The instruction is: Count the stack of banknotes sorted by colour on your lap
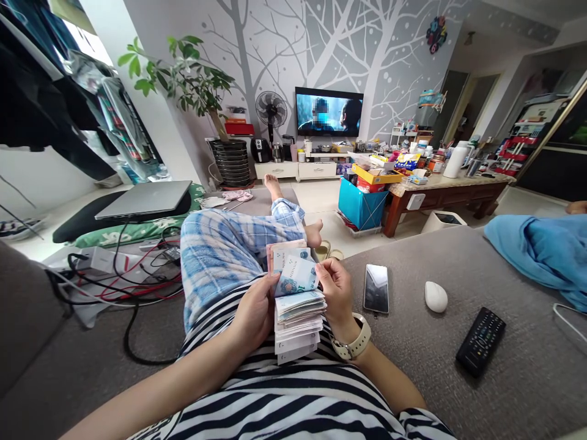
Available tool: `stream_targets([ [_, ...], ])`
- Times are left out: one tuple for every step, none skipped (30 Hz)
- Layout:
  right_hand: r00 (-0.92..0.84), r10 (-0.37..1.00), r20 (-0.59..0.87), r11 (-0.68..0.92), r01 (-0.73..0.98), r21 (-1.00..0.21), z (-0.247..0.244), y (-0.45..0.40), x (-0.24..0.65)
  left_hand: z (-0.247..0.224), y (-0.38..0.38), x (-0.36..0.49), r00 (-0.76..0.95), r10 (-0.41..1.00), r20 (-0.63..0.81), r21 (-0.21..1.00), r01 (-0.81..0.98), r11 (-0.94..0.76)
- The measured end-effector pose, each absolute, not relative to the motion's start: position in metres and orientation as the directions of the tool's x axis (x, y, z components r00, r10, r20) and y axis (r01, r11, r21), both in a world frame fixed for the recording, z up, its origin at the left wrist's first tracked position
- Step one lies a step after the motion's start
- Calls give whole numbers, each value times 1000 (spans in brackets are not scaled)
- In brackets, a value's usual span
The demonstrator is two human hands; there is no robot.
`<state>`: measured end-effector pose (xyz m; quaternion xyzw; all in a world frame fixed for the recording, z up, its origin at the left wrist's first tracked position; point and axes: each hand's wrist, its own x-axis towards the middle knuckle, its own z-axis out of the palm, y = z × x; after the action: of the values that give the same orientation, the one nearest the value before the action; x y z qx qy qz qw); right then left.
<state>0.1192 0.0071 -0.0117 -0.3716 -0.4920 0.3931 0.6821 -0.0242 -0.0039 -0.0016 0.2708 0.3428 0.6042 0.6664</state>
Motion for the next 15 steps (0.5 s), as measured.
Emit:
stream_targets([
  [198, 902, 384, 418, -177, -891, -12, 7, 119, -2, -4, -24, 28, 992, -125, 772, -624, 116],
  [184, 903, 389, 420, -183, -889, -11, 6, 119, -3, -3, -24, 28, 992, -121, 771, -627, 112],
  [175, 904, 391, 421, -190, -887, -11, 5, 119, -3, -3, -24, 31, 993, -117, 770, -629, 110],
  [170, 904, 391, 420, -196, -886, -10, 5, 119, -3, -3, -24, 36, 993, -115, 769, -630, 112],
  [171, 904, 392, 421, -200, -885, -10, 4, 119, -3, -3, -25, 39, 992, -117, 768, -630, 115],
  [175, 903, 392, 423, -204, -883, -9, 3, 118, -3, -3, -25, 40, 992, -120, 768, -629, 119],
  [181, 902, 392, 424, -207, -882, -8, 2, 118, -3, -2, -25, 38, 991, -125, 768, -628, 121],
  [185, 902, 391, 425, -208, -881, -8, 2, 118, -4, -2, -25, 35, 991, -127, 769, -628, 121],
  [188, 901, 390, 425, -209, -881, -7, 2, 117, -4, -2, -25, 32, 991, -128, 769, -627, 120],
  [188, 902, 389, 424, -210, -881, -7, 1, 117, -4, -2, -26, 32, 992, -126, 769, -628, 118],
  [190, 902, 388, 424, -209, -881, -7, 1, 117, -5, -2, -26, 34, 992, -122, 769, -629, 116],
  [192, 901, 389, 424, -207, -882, -7, 2, 117, -5, -2, -26, 37, 992, -118, 768, -630, 114],
  [194, 900, 390, 426, -204, -882, -7, 2, 117, -5, -2, -26, 40, 993, -115, 767, -631, 114],
  [197, 899, 391, 428, -201, -881, -7, 2, 117, -5, -2, -26, 41, 993, -113, 767, -632, 114],
  [199, 898, 392, 429, -198, -881, -8, 2, 117, -6, -2, -26, 42, 993, -112, 767, -632, 113],
])
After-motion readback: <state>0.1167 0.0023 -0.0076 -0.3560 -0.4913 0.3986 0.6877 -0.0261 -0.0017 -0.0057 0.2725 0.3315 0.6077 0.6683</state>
